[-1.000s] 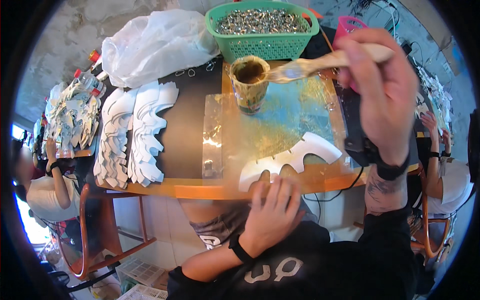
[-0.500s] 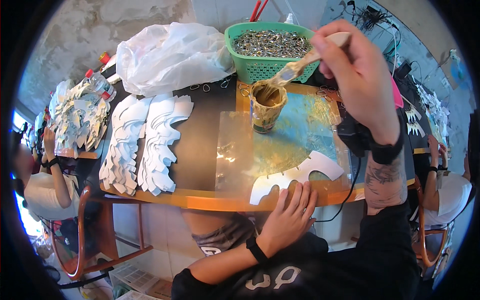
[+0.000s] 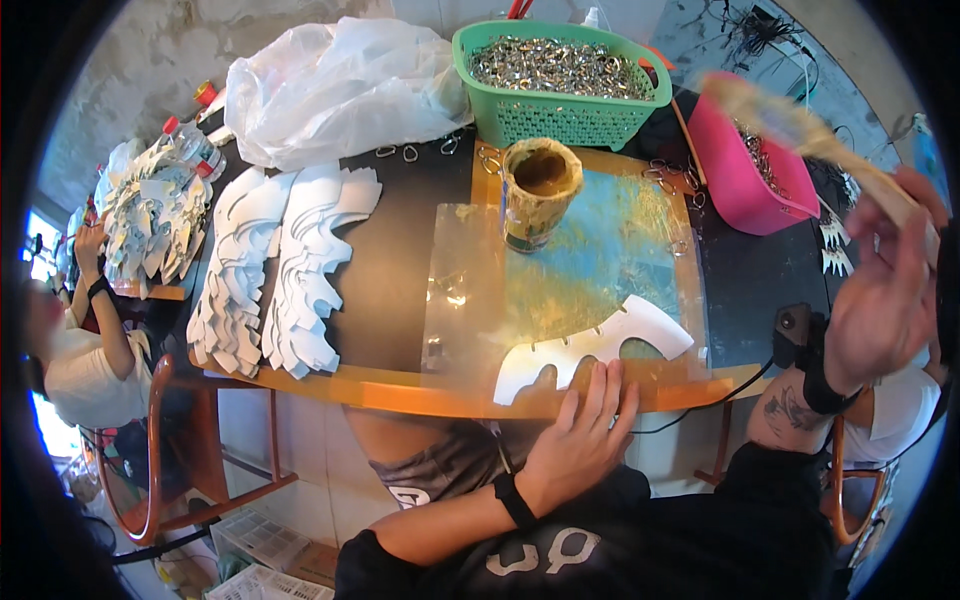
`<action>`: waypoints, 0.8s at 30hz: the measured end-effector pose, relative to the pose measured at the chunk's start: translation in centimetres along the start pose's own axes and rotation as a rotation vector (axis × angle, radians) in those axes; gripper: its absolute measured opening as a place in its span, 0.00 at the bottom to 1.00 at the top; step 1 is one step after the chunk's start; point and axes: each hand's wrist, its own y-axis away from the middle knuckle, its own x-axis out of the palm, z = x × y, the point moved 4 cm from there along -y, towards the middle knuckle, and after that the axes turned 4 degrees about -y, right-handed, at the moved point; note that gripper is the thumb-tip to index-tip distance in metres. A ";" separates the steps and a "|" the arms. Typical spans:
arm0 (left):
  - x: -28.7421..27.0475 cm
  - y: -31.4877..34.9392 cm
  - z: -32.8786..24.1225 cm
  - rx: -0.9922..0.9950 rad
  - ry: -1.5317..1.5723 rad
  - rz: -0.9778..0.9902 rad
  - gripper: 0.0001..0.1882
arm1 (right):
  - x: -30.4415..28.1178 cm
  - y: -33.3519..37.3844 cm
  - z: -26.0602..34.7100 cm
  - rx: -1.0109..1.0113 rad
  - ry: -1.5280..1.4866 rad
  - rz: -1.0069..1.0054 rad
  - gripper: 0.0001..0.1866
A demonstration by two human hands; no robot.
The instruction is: The person applies a yellowish adhesive to white, bat-shaped cutouts using a brush. They then pick up small metal rings from a basket and place them onto the wet adhesive on the cutouts. The person repeats this process, handling the cutouts and rings one at a time.
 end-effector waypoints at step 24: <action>1.1 0.0 -0.6 -0.068 0.027 -0.024 0.38 | 2.9 14.1 -0.4 0.562 0.185 0.248 0.05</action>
